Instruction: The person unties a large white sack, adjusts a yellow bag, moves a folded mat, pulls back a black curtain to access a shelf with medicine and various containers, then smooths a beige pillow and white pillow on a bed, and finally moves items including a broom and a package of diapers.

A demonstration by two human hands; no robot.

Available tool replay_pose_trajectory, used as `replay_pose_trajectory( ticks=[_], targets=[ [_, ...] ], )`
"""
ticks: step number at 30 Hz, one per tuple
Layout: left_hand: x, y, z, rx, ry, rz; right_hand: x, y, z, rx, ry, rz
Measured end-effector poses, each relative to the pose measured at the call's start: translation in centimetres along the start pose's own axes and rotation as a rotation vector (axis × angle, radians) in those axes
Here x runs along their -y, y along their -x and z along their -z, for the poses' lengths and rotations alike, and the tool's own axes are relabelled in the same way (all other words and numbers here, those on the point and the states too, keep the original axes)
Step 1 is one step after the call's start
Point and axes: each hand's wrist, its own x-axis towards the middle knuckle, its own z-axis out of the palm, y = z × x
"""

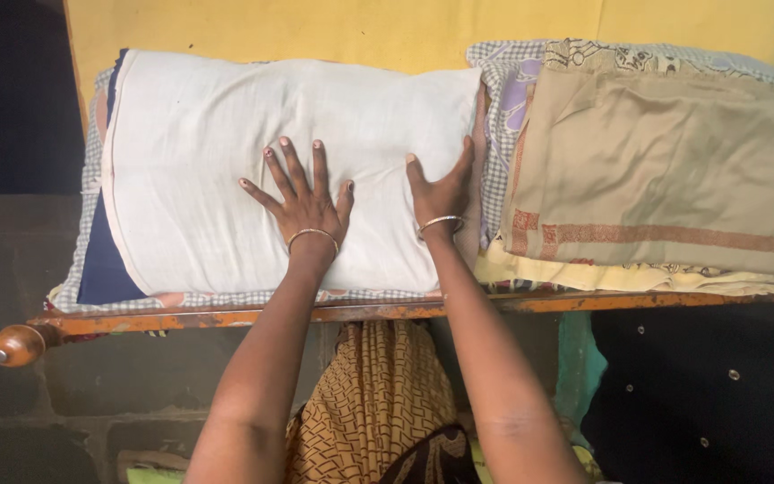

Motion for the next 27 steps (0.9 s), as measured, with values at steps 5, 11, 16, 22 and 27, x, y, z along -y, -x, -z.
replay_pose_trajectory(
  ticks=[5, 11, 16, 22, 27],
  targets=[
    [0.0, 0.8, 1.6, 0.004, 0.055, -0.008, -0.2, -0.1, 1.5, 0.037, -0.264, 0.021],
    [3.5, 1.1, 6.3, 0.248, 0.11, 0.047, -3.1, 0.3, 5.7, 0.142, -0.267, 0.258],
    [14.5, -1.7, 5.5, -0.029, 0.313, 0.505, -6.5, -2.2, 4.8, 0.235, -0.183, 0.078],
    [20.1, -4.7, 4.3, 0.077, 0.322, 0.582, -6.5, -2.2, 4.2, 0.224, -0.194, 0.067],
    [19.7, 0.4, 5.1, 0.042, 0.332, 0.609, -4.7, -0.8, 4.6, 0.186, -0.042, 0.1]
  ],
)
